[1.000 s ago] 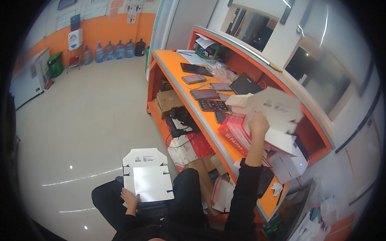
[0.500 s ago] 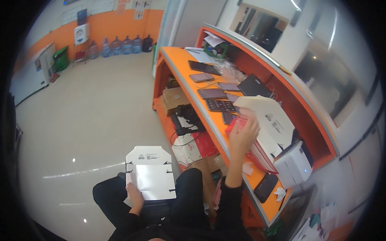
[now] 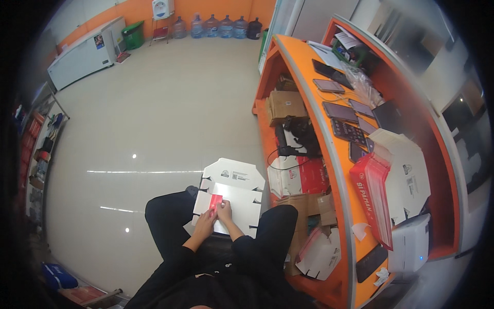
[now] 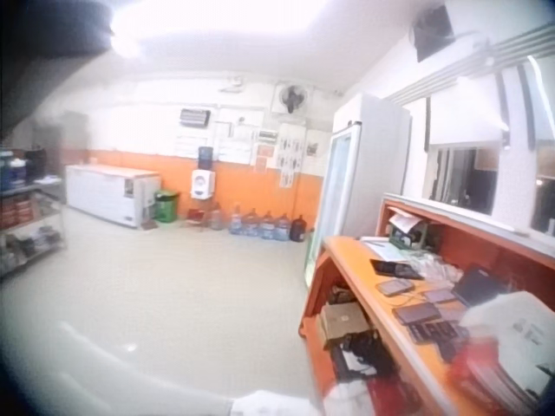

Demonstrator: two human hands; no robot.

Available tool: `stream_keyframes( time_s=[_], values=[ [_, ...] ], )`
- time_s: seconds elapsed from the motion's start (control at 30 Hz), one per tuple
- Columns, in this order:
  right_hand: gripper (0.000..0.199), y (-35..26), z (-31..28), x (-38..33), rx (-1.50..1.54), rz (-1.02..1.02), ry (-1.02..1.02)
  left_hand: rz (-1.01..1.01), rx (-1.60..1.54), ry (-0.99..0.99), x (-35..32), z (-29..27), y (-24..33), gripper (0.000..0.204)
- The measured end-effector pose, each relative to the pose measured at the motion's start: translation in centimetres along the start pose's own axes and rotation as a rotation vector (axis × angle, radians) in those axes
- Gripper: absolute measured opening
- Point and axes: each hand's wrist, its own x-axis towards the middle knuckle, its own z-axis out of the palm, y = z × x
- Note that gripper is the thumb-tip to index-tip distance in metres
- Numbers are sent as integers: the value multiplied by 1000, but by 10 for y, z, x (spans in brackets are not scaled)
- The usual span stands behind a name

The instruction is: The person sits cross-legged and repeatedly folds red and white paper inserts into white cardboard boxes. They place each folded insert into a box, then set the box aside on the counter. The person continues this process for multiple boxes.

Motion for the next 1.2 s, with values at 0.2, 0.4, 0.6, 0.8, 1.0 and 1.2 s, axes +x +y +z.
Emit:
stream_keyframes(
  time_s=[0.2,0.4,0.6,0.8,1.0,1.2],
  values=[
    [35,-27,-13,-18,195,-18,-232,-68,-283,-45,4,-14,-14,53],
    [49,-29,-24,-22,220,39,-288,-95,-412,68,8,-17,-8,43],
    [49,-35,-26,-28,253,81,-307,-107,-427,84,6,-19,-7,38],
    [48,-36,-26,-27,278,84,-330,-160,-449,89,9,-22,-4,35],
    [32,-20,-23,-16,296,6,-238,-182,-449,101,9,-18,-5,37],
    [20,-11,-5,-13,36,-170,-130,-361,-334,306,15,-27,3,45]
  ],
)
